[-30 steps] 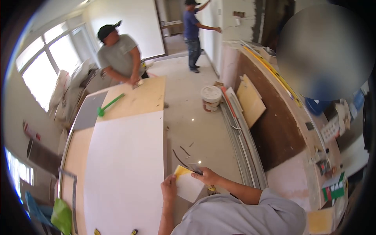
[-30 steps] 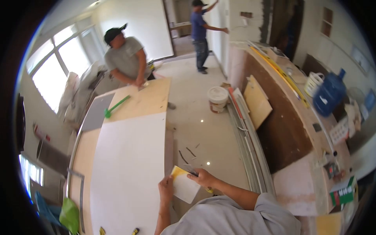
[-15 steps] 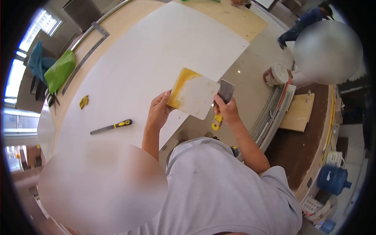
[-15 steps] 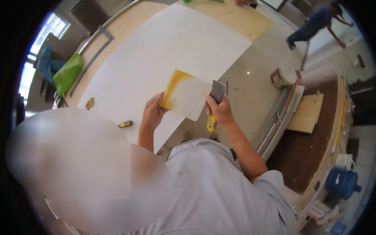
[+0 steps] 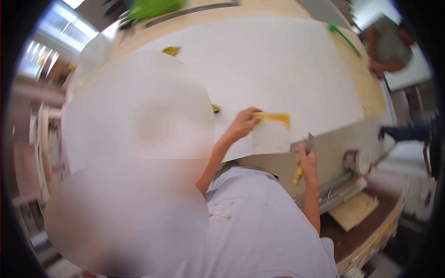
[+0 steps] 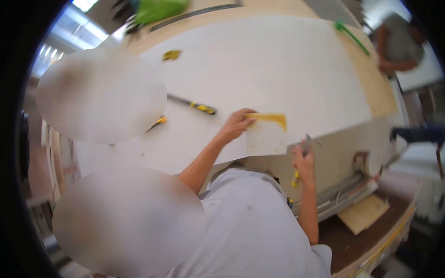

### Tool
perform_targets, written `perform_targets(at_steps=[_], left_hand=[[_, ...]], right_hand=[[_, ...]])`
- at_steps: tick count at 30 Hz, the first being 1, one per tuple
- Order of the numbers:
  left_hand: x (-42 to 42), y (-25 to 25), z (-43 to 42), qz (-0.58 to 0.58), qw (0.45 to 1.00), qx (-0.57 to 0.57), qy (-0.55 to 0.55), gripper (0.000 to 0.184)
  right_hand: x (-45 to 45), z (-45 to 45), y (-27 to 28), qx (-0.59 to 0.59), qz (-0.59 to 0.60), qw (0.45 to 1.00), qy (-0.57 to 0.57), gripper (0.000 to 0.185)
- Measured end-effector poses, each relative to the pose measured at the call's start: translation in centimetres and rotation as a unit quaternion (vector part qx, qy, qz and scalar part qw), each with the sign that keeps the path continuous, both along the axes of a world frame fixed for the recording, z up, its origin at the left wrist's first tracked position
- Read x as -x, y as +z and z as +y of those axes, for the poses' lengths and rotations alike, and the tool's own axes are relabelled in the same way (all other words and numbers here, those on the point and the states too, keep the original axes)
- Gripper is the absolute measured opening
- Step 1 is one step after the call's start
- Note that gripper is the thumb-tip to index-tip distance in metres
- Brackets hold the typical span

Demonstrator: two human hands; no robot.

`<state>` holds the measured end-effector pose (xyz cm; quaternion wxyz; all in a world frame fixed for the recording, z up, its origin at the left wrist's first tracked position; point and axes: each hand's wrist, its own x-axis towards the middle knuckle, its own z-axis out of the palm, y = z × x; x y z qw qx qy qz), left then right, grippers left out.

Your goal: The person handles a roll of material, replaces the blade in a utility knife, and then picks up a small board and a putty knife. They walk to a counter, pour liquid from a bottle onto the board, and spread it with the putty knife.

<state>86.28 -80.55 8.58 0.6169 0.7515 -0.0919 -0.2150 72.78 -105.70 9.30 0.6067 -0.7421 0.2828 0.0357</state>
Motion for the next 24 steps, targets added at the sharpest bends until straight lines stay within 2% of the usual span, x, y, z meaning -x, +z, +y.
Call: perform_targets(at_steps=[1, 4, 6, 10, 13, 16, 17, 20, 23, 24], left_hand=[[-0.3, -1.5, 0.4, -0.015, 1.0, 0.005, 0.008, 0.026], [-0.8, -5.1, 0.1, -0.01, 0.997, 0.044, 0.062, 0.024], [-1.0, -5.7, 0.3, -0.022, 0.995, 0.018, 0.097, 0.023], [-0.3, -6.2, 0.7, -0.023, 0.987, -0.022, 0.159, 0.023], [0.0, -5.7, 1.5, -0.039, 0.987, -0.054, 0.148, 0.026], [0.5, -6.3, 2.2, -0.14, 0.97, -0.108, 0.168, 0.03], [0.6, -6.2, 2.6, -0.123, 0.974, -0.132, 0.134, 0.035], [0.9, -7.8, 2.7, -0.157, 0.961, -0.087, 0.21, 0.035], [0.6, -7.1, 3.1, 0.031, 0.968, -0.005, 0.247, 0.03], [0.6, -7.1, 3.0, 0.034, 0.968, 0.013, 0.249, 0.029]], right_hand=[[0.2, 0.4, 0.5, 0.018, 0.047, 0.999, 0.012, 0.05], [0.4, 2.6, 1.6, 0.035, 0.062, 0.992, 0.1, 0.056], [0.1, 4.1, 1.8, 0.006, 0.071, 0.987, 0.143, 0.057], [-1.1, 7.2, 1.1, 0.026, 0.091, 0.973, 0.211, 0.055], [-1.7, 8.7, 1.2, 0.031, 0.083, 0.968, 0.236, 0.054], [-2.1, 9.1, -0.1, 0.025, 0.058, 0.963, 0.262, 0.053], [-2.0, 9.0, -0.7, 0.036, 0.051, 0.96, 0.274, 0.053], [-2.4, 10.0, 0.0, 0.053, 0.052, 0.954, 0.291, 0.052], [-2.7, 11.0, 1.4, 0.067, 0.052, 0.956, 0.281, 0.052], [-2.6, 11.0, 1.5, 0.07, 0.05, 0.957, 0.276, 0.051]])
